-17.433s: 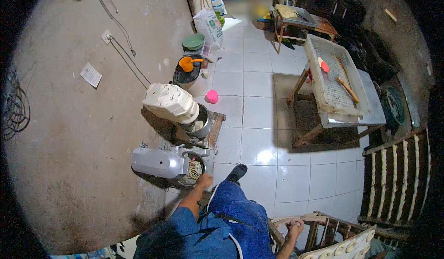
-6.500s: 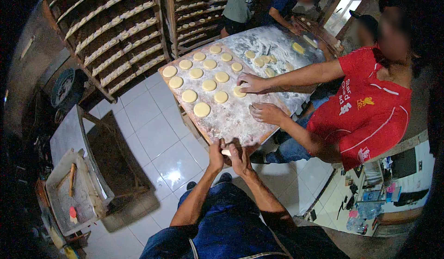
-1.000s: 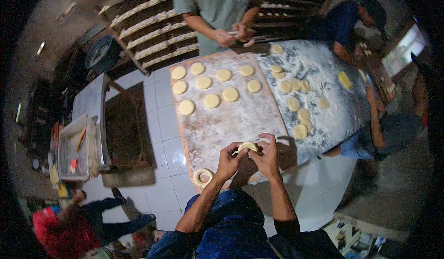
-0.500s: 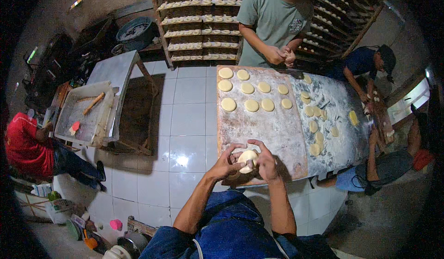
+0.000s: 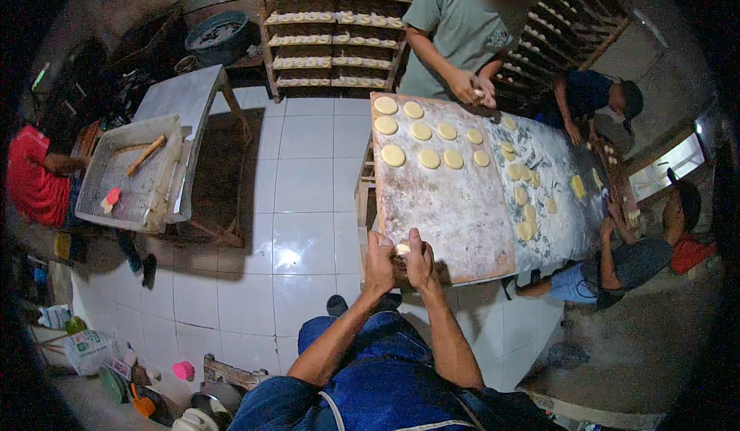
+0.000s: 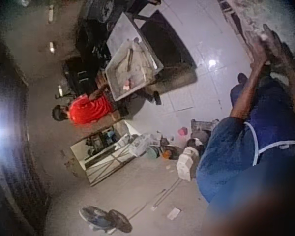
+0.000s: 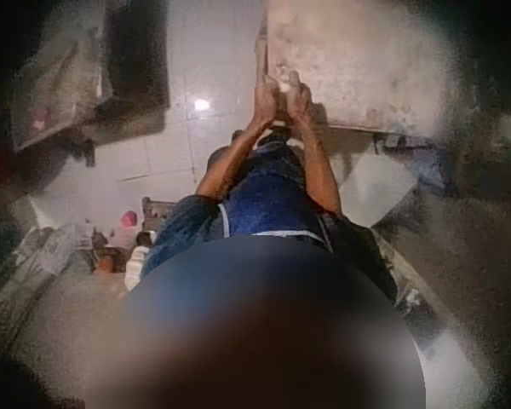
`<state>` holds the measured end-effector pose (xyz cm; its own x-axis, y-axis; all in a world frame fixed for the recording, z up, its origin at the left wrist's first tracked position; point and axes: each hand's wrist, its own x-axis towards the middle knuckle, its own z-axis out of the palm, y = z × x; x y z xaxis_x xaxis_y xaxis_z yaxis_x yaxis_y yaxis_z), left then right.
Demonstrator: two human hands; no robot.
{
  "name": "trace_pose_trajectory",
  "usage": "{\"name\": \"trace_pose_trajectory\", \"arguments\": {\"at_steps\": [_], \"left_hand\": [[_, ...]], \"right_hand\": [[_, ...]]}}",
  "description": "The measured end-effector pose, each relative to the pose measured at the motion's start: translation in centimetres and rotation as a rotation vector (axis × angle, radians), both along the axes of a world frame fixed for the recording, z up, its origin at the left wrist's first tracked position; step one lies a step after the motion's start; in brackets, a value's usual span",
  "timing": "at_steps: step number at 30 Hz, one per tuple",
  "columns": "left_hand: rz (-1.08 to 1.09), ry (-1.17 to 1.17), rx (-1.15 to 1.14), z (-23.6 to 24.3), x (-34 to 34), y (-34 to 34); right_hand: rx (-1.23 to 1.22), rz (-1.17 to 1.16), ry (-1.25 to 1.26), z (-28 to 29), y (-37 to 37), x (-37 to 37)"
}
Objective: The person shapes small dough pieces into ring forms by hand and places them on a floured wooden board. Other workers are also shaping dough nearby. The person occasionally moves around the workspace to retrieve dough and continues forming rings.
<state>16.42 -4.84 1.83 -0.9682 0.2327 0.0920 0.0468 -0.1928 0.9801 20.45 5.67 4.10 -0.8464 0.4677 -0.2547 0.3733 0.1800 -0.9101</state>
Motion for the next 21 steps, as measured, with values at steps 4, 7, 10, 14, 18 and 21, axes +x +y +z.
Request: {"name": "trace_pose_trajectory", "arguments": {"at_steps": [4,7,10,14,18,21], "left_hand": [[-0.142,-0.259,0.139,2.7,-0.8,-0.9],[-0.076,0.028,-0.158,1.1,-1.3,-0.1],[-0.203,-0.435,0.403,-2.8,-0.9,0.7],[-0.123,0.017,0.096,-2.8,-0.4,2.6],[-0.335,-0.354,0.432,-1.2,0.4,2.5],[-0.399,-0.455,0.454,-0.6,1.3,2.9]], "right_hand": [[-0.072,-0.156,0.058,1.4,-1.7,0.1],[0.094,-0.117,0.058,1.0,-1.6,0.1],[-0.038,-0.343,0.134,1.4,-2.8,0.1],[0.096,-0.117,-0.121,2.4,-1.1,2.0],[-0.018,-0.21,0.085,4.1,-1.8,3.1],[0.048,-0.076,-0.061,3.3,0.1,4.5]]}}
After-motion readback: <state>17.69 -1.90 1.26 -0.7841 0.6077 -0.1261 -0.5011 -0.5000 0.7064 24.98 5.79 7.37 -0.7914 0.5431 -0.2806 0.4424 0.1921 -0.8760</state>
